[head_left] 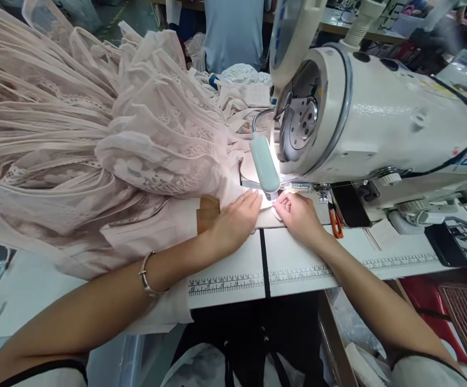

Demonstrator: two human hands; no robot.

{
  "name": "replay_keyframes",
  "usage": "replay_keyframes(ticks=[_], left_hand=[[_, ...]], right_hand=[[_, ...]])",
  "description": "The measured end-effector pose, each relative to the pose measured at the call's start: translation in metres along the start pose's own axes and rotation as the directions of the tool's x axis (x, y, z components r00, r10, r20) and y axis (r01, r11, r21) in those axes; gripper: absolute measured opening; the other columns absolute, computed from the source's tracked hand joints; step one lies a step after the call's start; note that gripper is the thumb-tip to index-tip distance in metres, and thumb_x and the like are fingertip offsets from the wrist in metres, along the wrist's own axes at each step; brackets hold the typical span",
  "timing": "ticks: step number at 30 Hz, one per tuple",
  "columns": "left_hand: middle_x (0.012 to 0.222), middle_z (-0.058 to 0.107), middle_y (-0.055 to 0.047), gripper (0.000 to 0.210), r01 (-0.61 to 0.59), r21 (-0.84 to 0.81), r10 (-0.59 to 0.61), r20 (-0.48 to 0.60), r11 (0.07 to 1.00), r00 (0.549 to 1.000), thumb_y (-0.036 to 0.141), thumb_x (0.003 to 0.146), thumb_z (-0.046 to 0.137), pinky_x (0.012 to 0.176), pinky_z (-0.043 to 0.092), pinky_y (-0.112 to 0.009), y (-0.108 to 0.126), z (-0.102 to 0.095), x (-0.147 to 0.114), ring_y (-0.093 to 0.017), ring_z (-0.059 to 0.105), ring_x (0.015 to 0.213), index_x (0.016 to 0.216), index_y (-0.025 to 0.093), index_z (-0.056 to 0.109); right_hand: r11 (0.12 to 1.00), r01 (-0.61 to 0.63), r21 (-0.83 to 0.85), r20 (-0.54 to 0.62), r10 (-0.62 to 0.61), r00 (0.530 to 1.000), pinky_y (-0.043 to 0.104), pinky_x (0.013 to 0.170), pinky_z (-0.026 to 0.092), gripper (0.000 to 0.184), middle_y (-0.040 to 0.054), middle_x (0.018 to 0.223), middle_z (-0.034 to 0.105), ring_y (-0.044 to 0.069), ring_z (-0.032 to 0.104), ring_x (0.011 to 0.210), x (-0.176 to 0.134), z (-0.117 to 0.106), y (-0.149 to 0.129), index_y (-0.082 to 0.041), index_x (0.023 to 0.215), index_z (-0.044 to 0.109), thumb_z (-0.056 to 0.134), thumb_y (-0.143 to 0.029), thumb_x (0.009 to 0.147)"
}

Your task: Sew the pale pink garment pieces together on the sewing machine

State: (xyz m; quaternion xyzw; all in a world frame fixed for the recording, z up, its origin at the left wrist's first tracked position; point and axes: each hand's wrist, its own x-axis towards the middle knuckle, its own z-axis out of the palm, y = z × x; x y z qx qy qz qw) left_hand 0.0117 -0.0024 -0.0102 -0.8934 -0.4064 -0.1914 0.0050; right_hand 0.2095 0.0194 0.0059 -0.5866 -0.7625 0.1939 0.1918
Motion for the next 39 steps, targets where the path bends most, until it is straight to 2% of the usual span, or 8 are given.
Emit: replay_keyframes(ticks=[4, 7, 20, 24, 28, 32, 35, 39], left_hand=[[0.135, 0.066, -0.011, 0.044, -0.044, -0.134, 0.042, -0.019, 0.990, 0.999, -0.002, 0.096, 0.035, 0.107, 0.053, -0.034, 0.005, 0.001, -0.008, -0.020, 0.059, 0.131, 0.133, 0.009, 0.055], [0.137, 0.063, -0.017, 0.042, -0.157, -0.031, 0.158, 0.052, 0.987, 0.986, -0.002, 0.096, 0.037, 0.112, 0.048, -0.040, 0.014, 0.000, -0.011, -0.028, 0.050, 0.139, 0.133, 0.003, 0.055], [0.138, 0.060, -0.023, 0.040, -0.231, 0.216, 0.219, 0.081, 0.949, 0.972, 0.001, 0.098, 0.037, 0.110, 0.048, -0.044, 0.014, 0.004, -0.005, -0.033, 0.054, 0.135, 0.134, -0.003, 0.054], [0.134, 0.063, -0.023, 0.036, -0.224, 0.169, 0.222, 0.029, 0.960, 0.975, 0.003, 0.100, 0.036, 0.113, 0.045, -0.045, 0.013, 0.011, -0.004, -0.030, 0.055, 0.134, 0.131, -0.001, 0.054], [0.134, 0.060, -0.022, 0.032, -0.179, 0.058, 0.179, 0.006, 0.982, 0.984, 0.006, 0.103, 0.031, 0.114, 0.042, -0.043, 0.011, 0.010, -0.003, -0.027, 0.051, 0.137, 0.127, 0.003, 0.052], [0.109, 0.066, -0.016, 0.031, -0.074, 0.090, 0.071, 0.034, 0.993, 0.997, 0.001, 0.099, 0.030, 0.096, 0.051, -0.041, 0.009, -0.004, 0.003, -0.025, 0.064, 0.108, 0.104, 0.008, 0.059], [0.080, 0.065, -0.008, 0.030, -0.150, 0.153, 0.139, 0.081, 0.977, 0.987, -0.004, 0.093, 0.038, 0.068, 0.052, -0.032, 0.007, -0.012, 0.008, -0.019, 0.062, 0.074, 0.080, 0.012, 0.059], [0.081, 0.069, -0.009, 0.029, -0.246, 0.163, 0.243, 0.035, 0.956, 0.969, -0.003, 0.093, 0.040, 0.076, 0.053, -0.033, 0.010, -0.008, 0.011, -0.020, 0.064, 0.081, 0.081, 0.011, 0.064]], right_hand=[[0.992, -0.040, 0.117, -0.026, 0.043, 0.999, 0.032, 0.068, 0.043, 0.014, 0.0011, 0.068, 0.063, 0.019, 0.056, 0.066, -0.001, 0.000, -0.002, -0.024, 0.076, 0.053, 0.049, -0.028, 0.088], [0.993, -0.045, 0.110, -0.046, 0.050, 0.998, 0.032, 0.068, 0.043, 0.014, 0.0013, 0.069, 0.063, 0.019, 0.057, 0.066, -0.002, -0.001, -0.003, -0.024, 0.075, 0.053, 0.049, -0.029, 0.087], [0.998, 0.013, 0.062, -0.082, -0.008, 0.997, 0.033, 0.068, 0.047, 0.015, 0.0014, 0.068, 0.064, 0.018, 0.058, 0.065, -0.003, 0.001, 0.002, -0.023, 0.077, 0.058, 0.051, -0.027, 0.089], [0.985, 0.174, 0.012, -0.150, -0.170, 0.974, 0.035, 0.075, 0.051, 0.016, 0.0036, 0.084, 0.072, 0.021, 0.065, 0.081, -0.011, -0.002, 0.008, -0.024, 0.087, 0.069, 0.055, -0.029, 0.094], [0.903, 0.409, -0.128, -0.144, -0.425, 0.893, 0.038, 0.089, 0.052, 0.024, 0.0077, 0.104, 0.072, 0.023, 0.064, 0.098, -0.019, -0.002, 0.011, -0.023, 0.102, 0.072, 0.049, -0.026, 0.099], [0.794, 0.464, -0.393, -0.090, -0.535, 0.840, 0.039, 0.087, 0.049, 0.025, 0.0121, 0.101, 0.070, 0.026, 0.061, 0.099, -0.021, 0.003, 0.005, -0.014, 0.108, 0.070, 0.048, -0.022, 0.099], [0.711, 0.445, -0.544, -0.017, -0.540, 0.842, 0.039, 0.085, 0.045, 0.031, 0.0115, 0.097, 0.071, 0.025, 0.061, 0.093, -0.020, 0.004, -0.002, -0.013, 0.108, 0.068, 0.040, -0.011, 0.098], [0.695, 0.483, -0.533, 0.101, -0.515, 0.851, 0.038, 0.094, 0.045, 0.037, 0.0116, 0.105, 0.073, 0.024, 0.063, 0.099, -0.013, -0.004, 0.003, -0.014, 0.112, 0.068, 0.034, -0.008, 0.099]])
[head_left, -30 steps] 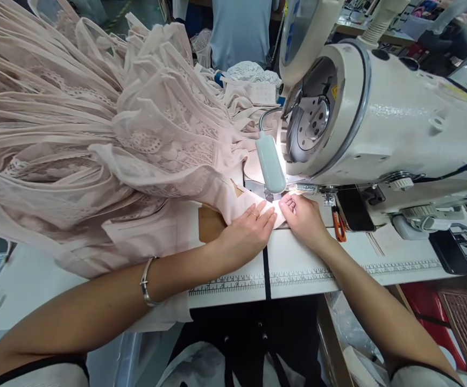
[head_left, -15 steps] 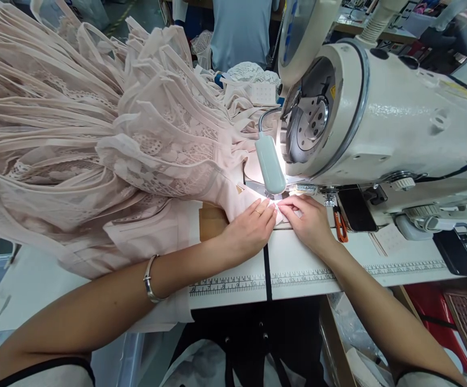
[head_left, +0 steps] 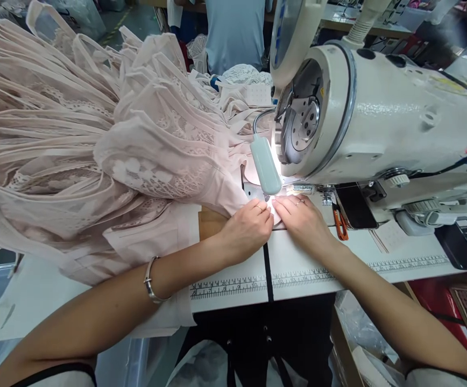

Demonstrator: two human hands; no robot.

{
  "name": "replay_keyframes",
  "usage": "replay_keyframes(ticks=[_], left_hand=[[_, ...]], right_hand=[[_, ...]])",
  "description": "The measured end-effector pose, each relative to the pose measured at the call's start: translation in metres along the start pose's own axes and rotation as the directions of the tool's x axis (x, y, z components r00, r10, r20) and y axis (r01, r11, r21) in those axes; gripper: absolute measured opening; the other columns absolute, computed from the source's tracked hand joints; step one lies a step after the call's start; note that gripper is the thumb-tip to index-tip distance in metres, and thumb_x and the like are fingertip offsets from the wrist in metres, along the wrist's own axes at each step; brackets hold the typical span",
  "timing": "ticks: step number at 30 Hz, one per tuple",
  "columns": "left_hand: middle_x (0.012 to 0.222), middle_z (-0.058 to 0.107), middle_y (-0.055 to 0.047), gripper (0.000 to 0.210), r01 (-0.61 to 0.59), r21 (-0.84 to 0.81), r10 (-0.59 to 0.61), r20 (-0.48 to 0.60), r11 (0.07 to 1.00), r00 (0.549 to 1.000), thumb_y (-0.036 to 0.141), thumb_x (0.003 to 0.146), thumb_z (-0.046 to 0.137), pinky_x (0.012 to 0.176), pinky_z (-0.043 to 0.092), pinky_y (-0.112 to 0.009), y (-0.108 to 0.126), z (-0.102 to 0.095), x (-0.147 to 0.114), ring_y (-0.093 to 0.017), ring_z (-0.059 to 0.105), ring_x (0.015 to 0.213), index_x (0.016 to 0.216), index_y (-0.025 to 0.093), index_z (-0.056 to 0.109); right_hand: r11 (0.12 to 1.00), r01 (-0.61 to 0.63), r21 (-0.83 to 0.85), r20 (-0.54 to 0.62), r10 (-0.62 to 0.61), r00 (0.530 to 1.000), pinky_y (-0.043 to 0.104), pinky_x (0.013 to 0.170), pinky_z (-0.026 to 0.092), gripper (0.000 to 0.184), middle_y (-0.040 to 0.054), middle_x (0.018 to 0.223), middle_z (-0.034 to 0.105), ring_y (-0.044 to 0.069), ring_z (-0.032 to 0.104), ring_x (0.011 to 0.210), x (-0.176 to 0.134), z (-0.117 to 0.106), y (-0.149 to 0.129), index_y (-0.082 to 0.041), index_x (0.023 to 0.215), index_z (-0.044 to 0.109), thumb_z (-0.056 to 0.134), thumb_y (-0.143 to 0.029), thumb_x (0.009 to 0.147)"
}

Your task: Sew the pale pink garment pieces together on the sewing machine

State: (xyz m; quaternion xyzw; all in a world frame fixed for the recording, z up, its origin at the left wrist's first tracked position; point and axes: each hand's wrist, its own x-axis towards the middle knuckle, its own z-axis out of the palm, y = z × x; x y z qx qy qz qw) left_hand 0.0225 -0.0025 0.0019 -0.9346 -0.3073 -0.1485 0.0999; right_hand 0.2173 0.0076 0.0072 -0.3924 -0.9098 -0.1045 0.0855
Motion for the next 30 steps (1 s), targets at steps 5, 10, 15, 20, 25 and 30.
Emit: replay_keyframes(ticks=[5, 10, 15, 20, 25, 30], left_hand=[[0.118, 0.070, -0.020, 0.039, -0.029, 0.032, 0.030, -0.045, 0.999, 0.999, 0.001, 0.097, 0.030, 0.102, 0.049, -0.040, 0.009, 0.010, -0.001, -0.024, 0.065, 0.112, 0.120, -0.002, 0.061], [0.123, 0.069, -0.019, 0.041, -0.016, 0.040, 0.016, 0.004, 0.999, 1.000, 0.001, 0.099, 0.028, 0.108, 0.047, -0.040, 0.008, 0.010, 0.000, -0.024, 0.064, 0.118, 0.126, -0.003, 0.058], [0.121, 0.069, -0.021, 0.039, -0.034, 0.058, 0.035, -0.021, 0.998, 0.999, 0.001, 0.099, 0.031, 0.109, 0.047, -0.040, 0.007, 0.010, 0.000, -0.025, 0.066, 0.116, 0.126, -0.005, 0.058], [0.120, 0.070, -0.020, 0.040, -0.038, 0.074, 0.043, -0.066, 0.996, 0.997, -0.001, 0.097, 0.031, 0.111, 0.045, -0.041, 0.007, 0.011, -0.001, -0.026, 0.066, 0.116, 0.125, -0.006, 0.059], [0.120, 0.069, -0.023, 0.039, -0.023, 0.002, 0.023, -0.043, 1.000, 0.999, -0.001, 0.098, 0.030, 0.111, 0.046, -0.042, 0.007, 0.013, -0.002, -0.025, 0.064, 0.120, 0.126, -0.006, 0.057], [0.119, 0.070, -0.021, 0.038, -0.023, -0.007, 0.022, -0.093, 1.000, 0.995, -0.001, 0.098, 0.030, 0.109, 0.048, -0.043, 0.004, 0.015, -0.002, -0.025, 0.065, 0.120, 0.123, -0.003, 0.059]], right_hand=[[0.951, -0.159, 0.265, 0.166, 0.118, 0.979, 0.042, 0.090, 0.052, 0.049, 0.0058, 0.128, 0.070, 0.025, 0.065, 0.108, -0.004, 0.007, 0.030, -0.024, 0.125, 0.065, 0.038, -0.007, 0.088], [0.905, -0.229, 0.358, 0.188, 0.171, 0.967, 0.043, 0.088, 0.053, 0.056, 0.0055, 0.124, 0.072, 0.025, 0.066, 0.107, -0.003, 0.015, 0.036, -0.026, 0.125, 0.067, 0.036, -0.006, 0.083], [0.899, -0.253, 0.357, 0.225, 0.180, 0.958, 0.040, 0.082, 0.052, 0.044, 0.0070, 0.114, 0.072, 0.025, 0.066, 0.094, -0.002, 0.016, 0.029, -0.026, 0.119, 0.066, 0.039, -0.012, 0.087], [0.873, -0.266, 0.409, 0.243, 0.177, 0.954, 0.044, 0.091, 0.050, 0.047, 0.0050, 0.121, 0.070, 0.026, 0.065, 0.101, -0.005, 0.018, 0.030, -0.028, 0.119, 0.063, 0.037, -0.009, 0.085], [0.866, -0.235, 0.441, 0.225, 0.146, 0.963, 0.043, 0.094, 0.050, 0.058, 0.0045, 0.130, 0.067, 0.024, 0.065, 0.108, -0.007, 0.021, 0.034, -0.028, 0.128, 0.060, 0.035, -0.004, 0.081], [0.850, -0.271, 0.452, 0.239, 0.177, 0.955, 0.039, 0.087, 0.052, 0.053, 0.0035, 0.127, 0.069, 0.022, 0.066, 0.105, -0.004, 0.019, 0.033, -0.029, 0.126, 0.062, 0.038, -0.006, 0.084]])
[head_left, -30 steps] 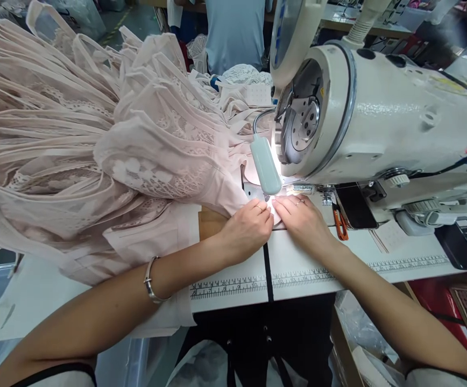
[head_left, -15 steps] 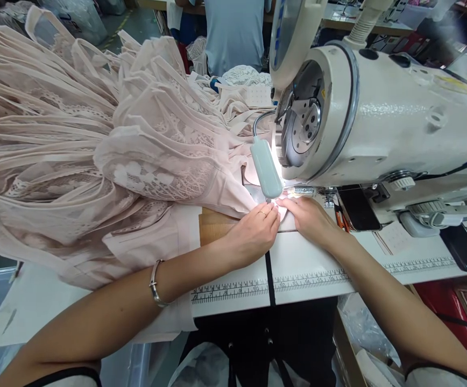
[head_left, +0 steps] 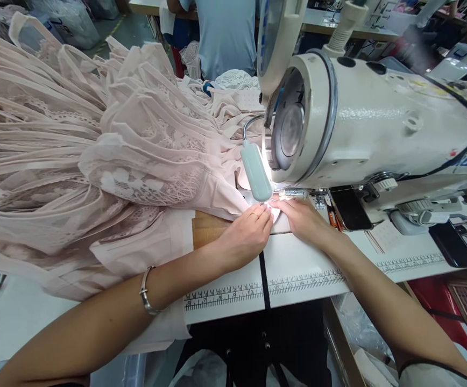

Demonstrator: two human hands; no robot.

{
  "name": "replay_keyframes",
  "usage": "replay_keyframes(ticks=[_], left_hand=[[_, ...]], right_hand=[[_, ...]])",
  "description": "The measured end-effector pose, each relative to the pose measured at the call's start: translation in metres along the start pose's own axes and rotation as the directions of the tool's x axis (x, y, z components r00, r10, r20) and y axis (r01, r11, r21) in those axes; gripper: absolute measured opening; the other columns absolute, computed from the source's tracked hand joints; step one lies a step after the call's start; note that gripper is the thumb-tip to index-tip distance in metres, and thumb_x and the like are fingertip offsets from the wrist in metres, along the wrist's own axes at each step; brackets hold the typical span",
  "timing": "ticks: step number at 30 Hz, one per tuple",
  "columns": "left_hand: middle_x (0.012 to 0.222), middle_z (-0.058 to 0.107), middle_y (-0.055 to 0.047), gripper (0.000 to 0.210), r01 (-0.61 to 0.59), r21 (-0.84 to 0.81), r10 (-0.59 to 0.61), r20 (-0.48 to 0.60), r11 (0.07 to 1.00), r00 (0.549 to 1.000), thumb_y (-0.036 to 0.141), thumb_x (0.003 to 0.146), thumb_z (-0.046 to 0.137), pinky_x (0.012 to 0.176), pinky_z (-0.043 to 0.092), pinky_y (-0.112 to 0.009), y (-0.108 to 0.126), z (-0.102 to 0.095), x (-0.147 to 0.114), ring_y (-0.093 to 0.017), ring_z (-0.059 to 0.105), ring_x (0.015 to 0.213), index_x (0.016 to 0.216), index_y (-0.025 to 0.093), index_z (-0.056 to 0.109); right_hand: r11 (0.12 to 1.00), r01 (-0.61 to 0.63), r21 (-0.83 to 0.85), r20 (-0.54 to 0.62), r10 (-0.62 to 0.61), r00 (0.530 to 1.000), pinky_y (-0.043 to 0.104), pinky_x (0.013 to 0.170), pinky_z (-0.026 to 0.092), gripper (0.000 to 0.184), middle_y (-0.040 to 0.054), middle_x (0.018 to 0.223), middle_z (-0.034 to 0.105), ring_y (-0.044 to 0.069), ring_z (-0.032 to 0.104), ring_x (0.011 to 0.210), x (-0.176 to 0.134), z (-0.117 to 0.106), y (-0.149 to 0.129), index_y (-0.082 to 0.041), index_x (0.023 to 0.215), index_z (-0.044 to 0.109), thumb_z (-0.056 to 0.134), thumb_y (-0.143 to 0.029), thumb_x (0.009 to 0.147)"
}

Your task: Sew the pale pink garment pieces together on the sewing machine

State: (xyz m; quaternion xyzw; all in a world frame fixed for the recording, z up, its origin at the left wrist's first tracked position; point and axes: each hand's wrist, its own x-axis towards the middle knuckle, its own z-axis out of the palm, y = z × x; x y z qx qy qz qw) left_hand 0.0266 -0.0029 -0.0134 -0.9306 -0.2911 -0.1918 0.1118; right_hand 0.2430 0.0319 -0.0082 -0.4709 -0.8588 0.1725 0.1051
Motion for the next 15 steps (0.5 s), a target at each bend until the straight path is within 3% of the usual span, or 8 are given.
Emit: replay_keyframes(ticks=[8, 15], left_hand=[[0.122, 0.068, -0.024, 0.038, 0.006, -0.066, -0.005, 0.017, 0.998, 1.000, -0.001, 0.097, 0.032, 0.109, 0.048, -0.046, -0.004, 0.003, -0.001, -0.027, 0.062, 0.124, 0.125, -0.002, 0.058], [0.119, 0.069, -0.022, 0.039, 0.004, 0.004, -0.004, -0.008, 1.000, 1.000, 0.001, 0.099, 0.028, 0.107, 0.049, -0.044, -0.006, 0.002, 0.001, -0.026, 0.065, 0.118, 0.120, -0.002, 0.061]], right_hand=[[0.998, -0.068, -0.018, 0.034, 0.068, 0.997, 0.037, 0.078, 0.052, 0.044, 0.0052, 0.125, 0.070, 0.024, 0.068, 0.098, 0.001, -0.002, -0.006, -0.030, 0.126, 0.061, 0.038, -0.014, 0.092], [0.994, -0.107, -0.033, 0.053, 0.109, 0.993, 0.039, 0.084, 0.050, 0.036, 0.0045, 0.117, 0.071, 0.024, 0.066, 0.094, 0.003, -0.008, -0.014, -0.030, 0.116, 0.064, 0.038, -0.017, 0.093]])
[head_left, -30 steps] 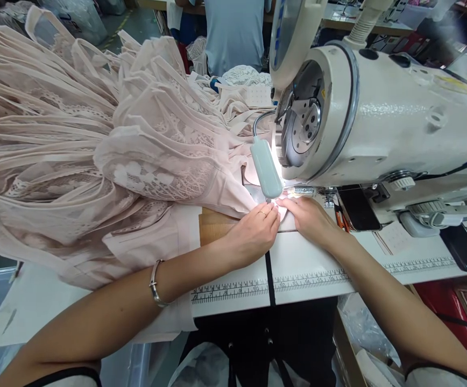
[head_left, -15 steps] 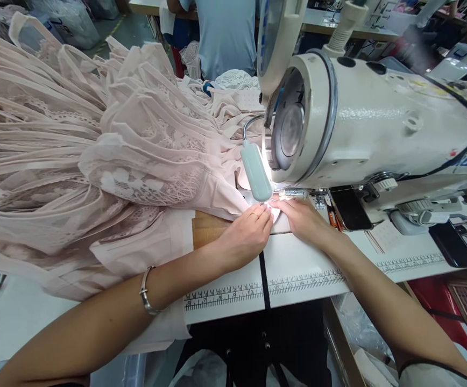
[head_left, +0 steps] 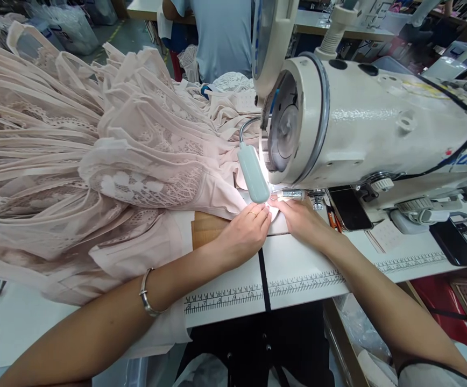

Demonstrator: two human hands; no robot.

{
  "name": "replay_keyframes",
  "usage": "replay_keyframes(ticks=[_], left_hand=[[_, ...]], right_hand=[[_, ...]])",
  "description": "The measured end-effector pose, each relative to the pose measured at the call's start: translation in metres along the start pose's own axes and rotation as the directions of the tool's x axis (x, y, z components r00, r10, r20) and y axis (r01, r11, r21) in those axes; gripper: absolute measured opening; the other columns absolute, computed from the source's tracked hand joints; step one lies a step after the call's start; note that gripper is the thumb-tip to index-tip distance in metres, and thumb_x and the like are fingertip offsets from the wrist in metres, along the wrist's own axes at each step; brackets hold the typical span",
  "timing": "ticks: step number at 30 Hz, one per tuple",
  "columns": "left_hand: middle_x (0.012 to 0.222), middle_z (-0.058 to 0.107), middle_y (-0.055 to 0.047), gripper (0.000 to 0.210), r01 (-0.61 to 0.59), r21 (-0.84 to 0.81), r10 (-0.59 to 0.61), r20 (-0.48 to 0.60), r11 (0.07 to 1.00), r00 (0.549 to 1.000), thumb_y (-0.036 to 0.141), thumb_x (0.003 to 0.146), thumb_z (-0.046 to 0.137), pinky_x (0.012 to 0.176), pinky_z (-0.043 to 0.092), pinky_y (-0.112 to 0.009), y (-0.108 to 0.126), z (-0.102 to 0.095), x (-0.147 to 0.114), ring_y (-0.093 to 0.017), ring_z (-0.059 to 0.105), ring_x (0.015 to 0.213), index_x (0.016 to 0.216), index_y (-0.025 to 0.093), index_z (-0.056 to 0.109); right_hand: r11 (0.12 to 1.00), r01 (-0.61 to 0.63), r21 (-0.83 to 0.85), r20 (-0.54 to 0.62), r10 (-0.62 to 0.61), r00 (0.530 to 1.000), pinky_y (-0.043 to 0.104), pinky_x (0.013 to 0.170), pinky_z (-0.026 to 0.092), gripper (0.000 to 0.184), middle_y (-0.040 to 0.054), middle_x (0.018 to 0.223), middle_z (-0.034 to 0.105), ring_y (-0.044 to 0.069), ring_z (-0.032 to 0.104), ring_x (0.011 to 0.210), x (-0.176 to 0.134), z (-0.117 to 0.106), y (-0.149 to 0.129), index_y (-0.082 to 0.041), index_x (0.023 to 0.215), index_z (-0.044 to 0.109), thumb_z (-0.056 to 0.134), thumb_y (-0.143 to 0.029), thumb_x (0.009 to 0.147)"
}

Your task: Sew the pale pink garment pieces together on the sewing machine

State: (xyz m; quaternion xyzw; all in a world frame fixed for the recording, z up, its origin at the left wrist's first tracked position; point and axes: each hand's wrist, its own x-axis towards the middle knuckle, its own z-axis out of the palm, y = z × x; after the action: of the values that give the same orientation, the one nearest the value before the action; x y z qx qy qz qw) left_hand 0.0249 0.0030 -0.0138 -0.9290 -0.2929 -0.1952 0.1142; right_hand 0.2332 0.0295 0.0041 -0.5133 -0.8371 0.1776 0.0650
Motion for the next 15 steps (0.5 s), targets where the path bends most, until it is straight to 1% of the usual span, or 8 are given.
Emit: replay_keyframes(ticks=[4, 6, 9, 12, 15], left_hand=[[0.117, 0.069, -0.022, 0.038, 0.026, -0.033, -0.024, 0.046, 0.999, 0.999, 0.000, 0.100, 0.028, 0.105, 0.049, -0.044, -0.0005, -0.0020, 0.0027, -0.026, 0.065, 0.116, 0.119, -0.002, 0.061], [0.118, 0.068, -0.022, 0.037, 0.043, -0.049, -0.040, 0.067, 0.998, 0.997, 0.000, 0.100, 0.030, 0.104, 0.048, -0.044, -0.0008, -0.0022, 0.0034, -0.026, 0.064, 0.116, 0.120, -0.001, 0.060], [0.116, 0.068, -0.021, 0.037, 0.042, -0.026, -0.040, 0.067, 0.999, 0.997, 0.000, 0.100, 0.029, 0.101, 0.049, -0.042, -0.0014, -0.0015, 0.0036, -0.026, 0.065, 0.113, 0.119, -0.001, 0.060], [0.115, 0.069, -0.019, 0.038, 0.042, 0.004, -0.042, 0.061, 0.999, 0.997, 0.001, 0.101, 0.027, 0.097, 0.049, -0.040, -0.0021, -0.0001, 0.0032, -0.025, 0.065, 0.110, 0.120, 0.000, 0.060], [0.116, 0.068, -0.019, 0.038, 0.058, -0.005, -0.058, 0.077, 0.998, 0.995, 0.002, 0.101, 0.028, 0.096, 0.049, -0.040, -0.0028, 0.0007, 0.0029, -0.025, 0.064, 0.110, 0.122, 0.001, 0.059]], right_hand=[[1.000, -0.004, 0.022, -0.016, 0.004, 1.000, 0.039, 0.081, 0.050, 0.033, 0.0053, 0.112, 0.072, 0.024, 0.066, 0.090, -0.0004, -0.0010, -0.0009, -0.029, 0.113, 0.066, 0.039, -0.020, 0.094], [0.999, 0.008, 0.038, -0.040, -0.006, 0.999, 0.038, 0.080, 0.050, 0.033, 0.0053, 0.113, 0.073, 0.024, 0.066, 0.090, -0.0010, 0.0004, 0.0010, -0.029, 0.115, 0.065, 0.040, -0.022, 0.095], [0.998, 0.015, 0.061, -0.054, -0.012, 0.998, 0.036, 0.079, 0.050, 0.034, 0.0040, 0.114, 0.072, 0.024, 0.066, 0.091, -0.0015, 0.0036, 0.0050, -0.030, 0.119, 0.065, 0.041, -0.024, 0.095], [0.998, 0.019, 0.062, -0.041, -0.016, 0.999, 0.034, 0.076, 0.050, 0.034, 0.0029, 0.112, 0.072, 0.023, 0.066, 0.089, -0.0013, 0.0055, 0.0072, -0.031, 0.116, 0.066, 0.040, -0.021, 0.095], [0.999, 0.015, 0.036, -0.018, -0.014, 1.000, 0.035, 0.077, 0.050, 0.033, 0.0035, 0.111, 0.072, 0.023, 0.066, 0.088, -0.0007, 0.0052, 0.0070, -0.030, 0.111, 0.066, 0.039, -0.019, 0.094]])
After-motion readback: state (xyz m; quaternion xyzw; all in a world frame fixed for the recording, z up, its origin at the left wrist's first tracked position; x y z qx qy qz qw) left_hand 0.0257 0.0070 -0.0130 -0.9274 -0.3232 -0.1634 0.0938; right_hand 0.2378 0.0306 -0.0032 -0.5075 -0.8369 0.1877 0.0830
